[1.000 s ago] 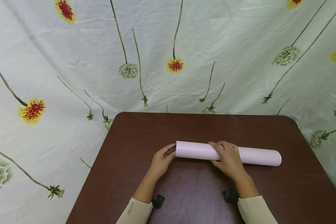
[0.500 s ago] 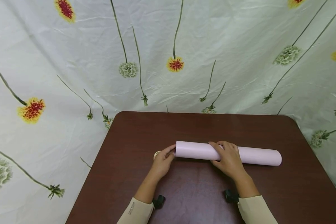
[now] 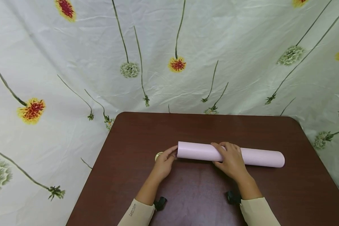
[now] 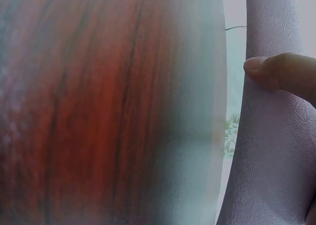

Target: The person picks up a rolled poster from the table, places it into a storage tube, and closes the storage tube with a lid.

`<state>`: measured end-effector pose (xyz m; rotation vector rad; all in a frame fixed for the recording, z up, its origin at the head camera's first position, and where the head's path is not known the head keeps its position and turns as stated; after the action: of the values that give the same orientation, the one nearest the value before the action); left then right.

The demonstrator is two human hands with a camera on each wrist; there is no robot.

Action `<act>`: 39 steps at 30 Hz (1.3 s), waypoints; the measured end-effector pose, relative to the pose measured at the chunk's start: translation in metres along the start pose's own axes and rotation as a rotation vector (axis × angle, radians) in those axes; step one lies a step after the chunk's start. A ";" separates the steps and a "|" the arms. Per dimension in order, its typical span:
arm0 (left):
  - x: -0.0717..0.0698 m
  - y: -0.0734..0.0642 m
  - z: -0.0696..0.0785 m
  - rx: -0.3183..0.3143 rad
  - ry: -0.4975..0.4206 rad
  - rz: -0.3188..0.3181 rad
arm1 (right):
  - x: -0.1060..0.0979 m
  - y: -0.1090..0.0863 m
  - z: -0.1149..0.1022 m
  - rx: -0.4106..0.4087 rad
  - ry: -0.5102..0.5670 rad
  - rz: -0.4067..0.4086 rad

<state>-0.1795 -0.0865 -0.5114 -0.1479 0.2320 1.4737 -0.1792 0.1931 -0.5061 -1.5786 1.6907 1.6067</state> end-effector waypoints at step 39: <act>-0.056 0.005 -0.027 -0.068 0.613 -0.003 | -0.016 0.015 0.002 -0.040 -0.065 -0.029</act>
<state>-0.1904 -0.1470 -0.5236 -0.6568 0.6750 1.4008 -0.1873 0.1989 -0.4871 -1.5453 1.6044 1.6692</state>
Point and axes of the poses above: each hand's wrist, its own y-axis towards the middle knuckle, its own x-axis out of the palm, z = x × y, the point moved 4 cm from there along y, towards the middle knuckle, and after that the axes turned 5 degrees about z, right-handed, at the moved point
